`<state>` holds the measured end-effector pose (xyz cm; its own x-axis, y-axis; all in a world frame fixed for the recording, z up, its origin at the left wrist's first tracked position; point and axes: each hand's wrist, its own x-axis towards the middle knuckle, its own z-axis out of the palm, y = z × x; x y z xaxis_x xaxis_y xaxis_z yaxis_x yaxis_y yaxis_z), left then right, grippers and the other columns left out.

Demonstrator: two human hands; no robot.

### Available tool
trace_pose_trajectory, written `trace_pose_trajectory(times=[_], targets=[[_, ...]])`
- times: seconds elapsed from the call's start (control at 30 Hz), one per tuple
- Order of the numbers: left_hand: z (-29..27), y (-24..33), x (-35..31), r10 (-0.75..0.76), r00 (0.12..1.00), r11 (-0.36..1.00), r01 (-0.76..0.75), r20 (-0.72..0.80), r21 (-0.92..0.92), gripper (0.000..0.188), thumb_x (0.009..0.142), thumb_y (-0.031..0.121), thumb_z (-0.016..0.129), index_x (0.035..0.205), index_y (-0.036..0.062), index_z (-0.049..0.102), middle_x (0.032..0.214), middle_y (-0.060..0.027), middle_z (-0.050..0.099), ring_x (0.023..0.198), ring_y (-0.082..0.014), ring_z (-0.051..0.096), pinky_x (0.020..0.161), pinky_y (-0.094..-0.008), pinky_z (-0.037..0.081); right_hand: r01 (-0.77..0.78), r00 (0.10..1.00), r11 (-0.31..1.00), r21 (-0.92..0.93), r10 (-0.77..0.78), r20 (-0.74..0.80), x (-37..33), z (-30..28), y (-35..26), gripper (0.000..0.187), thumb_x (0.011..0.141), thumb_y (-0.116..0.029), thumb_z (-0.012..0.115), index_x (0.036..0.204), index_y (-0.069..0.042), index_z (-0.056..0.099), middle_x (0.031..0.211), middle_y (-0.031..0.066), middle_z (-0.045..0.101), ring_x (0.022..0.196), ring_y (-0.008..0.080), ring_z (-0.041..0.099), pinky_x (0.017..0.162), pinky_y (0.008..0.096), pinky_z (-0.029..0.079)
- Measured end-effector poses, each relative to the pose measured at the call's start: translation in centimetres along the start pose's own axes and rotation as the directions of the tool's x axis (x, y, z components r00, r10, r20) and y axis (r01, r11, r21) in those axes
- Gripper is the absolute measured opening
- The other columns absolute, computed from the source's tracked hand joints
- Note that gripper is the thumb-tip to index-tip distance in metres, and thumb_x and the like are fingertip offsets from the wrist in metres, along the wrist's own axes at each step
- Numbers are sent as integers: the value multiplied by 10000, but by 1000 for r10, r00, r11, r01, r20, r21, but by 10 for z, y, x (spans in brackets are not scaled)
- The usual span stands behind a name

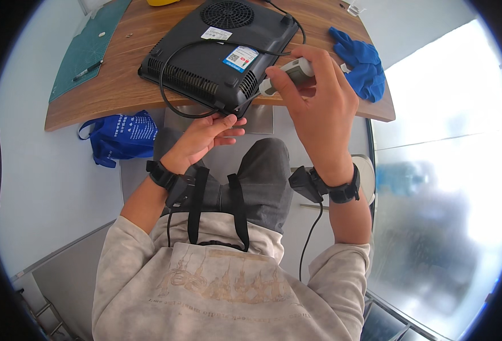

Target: The person uses a screwdriver to remove screws from the bottom of a black electronic device on a wooden table. They rotate the device to access different screw locations and continue unscrewing until the end of the clip.

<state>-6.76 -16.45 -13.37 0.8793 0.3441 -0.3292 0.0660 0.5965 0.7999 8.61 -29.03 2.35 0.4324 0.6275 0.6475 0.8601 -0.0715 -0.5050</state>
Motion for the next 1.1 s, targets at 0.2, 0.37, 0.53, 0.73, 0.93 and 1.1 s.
trace_pose_trajectory(times=[0.2, 0.37, 0.53, 0.73, 0.93, 1.1], targets=[[-1, 0, 0, -2, 1000, 1000, 2, 0, 1, 389, 956, 358, 718, 1233, 99, 632, 1255, -93, 684, 1116, -205, 678, 895, -322, 554, -8, 1000, 1000, -8, 7, -14, 0, 2, 5, 353, 822, -202, 855, 1069, -39, 662, 836, 85, 677, 661, 133, 665, 595, 249, 552], [0, 0, 0, -2, 1000, 1000, 2, -3, -1, 393, 955, 362, 718, 1232, 99, 631, 1251, -93, 686, 1118, -204, 678, 896, -321, 554, -16, 1000, 1000, -18, 16, -2, 1, 2, 7, 364, 819, -209, 859, 1069, -37, 658, 840, 86, 679, 647, 126, 658, 581, 245, 535], [0, 0, 0, -9, 1000, 1000, 9, -6, 2, 404, 952, 368, 721, 1236, 98, 624, 1258, -93, 683, 1125, -204, 675, 907, -325, 550, -34, 999, 999, -21, 35, 36, 4, 1, 9, 354, 842, -204, 836, 1090, -34, 649, 873, 94, 689, 688, 147, 681, 628, 260, 567], [1, 0, -2, -10, 1000, 1000, 10, -8, -7, 419, 946, 375, 727, 1235, 92, 618, 1265, -95, 681, 1135, -203, 669, 916, -327, 544, -30, 993, 999, 32, 26, 119, 10, 1, 19, 366, 881, -169, 786, 1177, -43, 612, 1050, 112, 697, 815, 185, 720, 746, 294, 605], [2, 2, -3, -8, 1000, 1000, 8, -8, 0, 417, 948, 377, 724, 1234, 94, 615, 1265, -97, 679, 1135, -199, 668, 915, -325, 543, -87, 987, 977, 195, 59, 148, 15, 4, 17, 435, 871, -163, 790, 1250, -61, 602, 1127, 133, 685, 906, 195, 726, 800, 299, 606], [2, 1, -1, -8, 1000, 1000, 8, -5, 3, 412, 958, 374, 713, 1241, 92, 614, 1265, -93, 679, 1136, -198, 666, 917, -323, 540, 54, 988, 994, 92, -67, 141, 20, 10, 16, 422, 857, -164, 807, 1245, -103, 653, 1055, 100, 684, 855, 179, 711, 732, 306, 592]])
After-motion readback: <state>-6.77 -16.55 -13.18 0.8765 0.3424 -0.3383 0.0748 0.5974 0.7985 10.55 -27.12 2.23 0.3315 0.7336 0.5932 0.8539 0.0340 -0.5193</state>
